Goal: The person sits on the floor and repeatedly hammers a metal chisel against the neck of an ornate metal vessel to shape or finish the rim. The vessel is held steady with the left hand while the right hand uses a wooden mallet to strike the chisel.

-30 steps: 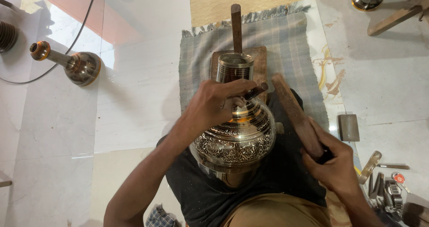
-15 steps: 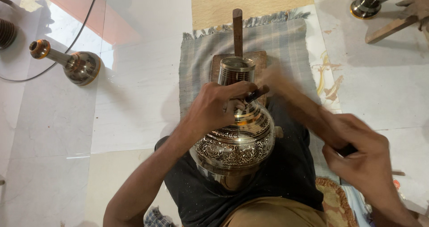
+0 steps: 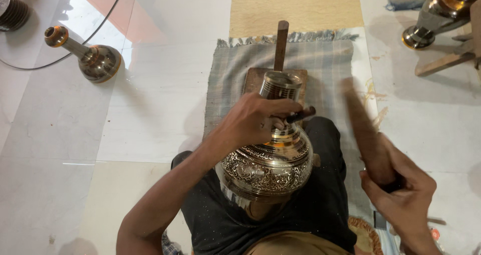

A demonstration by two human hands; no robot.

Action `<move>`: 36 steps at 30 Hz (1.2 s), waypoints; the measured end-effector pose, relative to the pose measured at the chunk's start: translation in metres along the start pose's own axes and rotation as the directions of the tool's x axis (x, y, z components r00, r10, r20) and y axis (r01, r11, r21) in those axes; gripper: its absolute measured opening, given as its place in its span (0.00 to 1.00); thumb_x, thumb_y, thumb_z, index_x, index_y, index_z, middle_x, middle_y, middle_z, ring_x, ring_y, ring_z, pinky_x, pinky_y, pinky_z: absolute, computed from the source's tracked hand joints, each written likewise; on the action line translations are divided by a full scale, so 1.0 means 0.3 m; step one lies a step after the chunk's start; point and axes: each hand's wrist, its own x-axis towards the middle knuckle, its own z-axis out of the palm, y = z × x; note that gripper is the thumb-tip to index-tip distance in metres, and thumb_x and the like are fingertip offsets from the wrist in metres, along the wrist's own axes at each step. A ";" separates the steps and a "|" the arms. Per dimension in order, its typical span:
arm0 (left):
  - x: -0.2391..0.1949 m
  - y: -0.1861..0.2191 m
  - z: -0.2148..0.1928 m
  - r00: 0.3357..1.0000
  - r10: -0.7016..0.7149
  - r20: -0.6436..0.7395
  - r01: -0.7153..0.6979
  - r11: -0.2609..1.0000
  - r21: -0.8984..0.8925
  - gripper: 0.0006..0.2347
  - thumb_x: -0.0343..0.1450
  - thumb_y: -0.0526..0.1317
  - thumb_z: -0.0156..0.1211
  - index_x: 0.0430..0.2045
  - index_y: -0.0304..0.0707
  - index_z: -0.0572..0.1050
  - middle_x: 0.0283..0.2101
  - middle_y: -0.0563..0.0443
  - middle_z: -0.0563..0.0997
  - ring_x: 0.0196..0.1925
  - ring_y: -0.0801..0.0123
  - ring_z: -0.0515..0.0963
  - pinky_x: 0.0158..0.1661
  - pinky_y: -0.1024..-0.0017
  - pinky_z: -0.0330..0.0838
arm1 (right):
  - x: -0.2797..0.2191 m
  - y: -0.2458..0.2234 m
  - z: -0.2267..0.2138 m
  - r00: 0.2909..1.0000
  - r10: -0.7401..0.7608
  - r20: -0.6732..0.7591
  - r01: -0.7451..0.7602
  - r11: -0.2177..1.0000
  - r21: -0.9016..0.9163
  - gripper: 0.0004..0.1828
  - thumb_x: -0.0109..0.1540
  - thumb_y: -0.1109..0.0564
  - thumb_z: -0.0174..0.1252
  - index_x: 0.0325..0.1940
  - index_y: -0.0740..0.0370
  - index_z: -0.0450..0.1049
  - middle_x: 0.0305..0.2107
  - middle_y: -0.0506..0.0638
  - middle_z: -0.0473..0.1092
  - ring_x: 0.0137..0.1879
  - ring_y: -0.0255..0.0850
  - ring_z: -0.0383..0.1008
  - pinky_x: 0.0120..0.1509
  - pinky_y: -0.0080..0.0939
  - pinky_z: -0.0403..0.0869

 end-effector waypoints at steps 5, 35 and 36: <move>-0.009 -0.026 0.015 0.984 0.130 -0.119 -0.137 0.989 -0.057 0.23 0.62 0.24 0.67 0.52 0.45 0.79 0.45 0.46 0.86 0.33 0.69 0.87 0.28 0.79 0.81 | 0.005 -0.014 0.028 1.000 -0.005 0.008 0.006 0.990 -0.142 0.34 0.53 0.74 0.62 0.65 0.67 0.73 0.46 0.55 0.76 0.49 0.38 0.78 0.54 0.34 0.77; -0.012 -0.089 0.025 0.965 0.188 -0.182 -0.211 0.971 -0.115 0.22 0.62 0.21 0.59 0.50 0.37 0.80 0.38 0.47 0.88 0.21 0.78 0.83 0.17 0.81 0.70 | 0.038 -0.078 0.015 0.993 -0.048 0.104 0.074 0.960 -0.268 0.41 0.53 0.75 0.60 0.73 0.72 0.68 0.48 0.60 0.75 0.50 0.41 0.77 0.53 0.37 0.76; -0.018 -0.092 0.025 0.969 0.163 -0.186 -0.189 0.973 -0.132 0.23 0.61 0.20 0.58 0.50 0.36 0.80 0.41 0.46 0.88 0.21 0.78 0.83 0.16 0.81 0.70 | 0.040 -0.073 0.010 0.987 -0.032 0.155 0.077 0.953 -0.294 0.42 0.52 0.76 0.59 0.73 0.71 0.70 0.47 0.60 0.75 0.49 0.41 0.77 0.49 0.37 0.76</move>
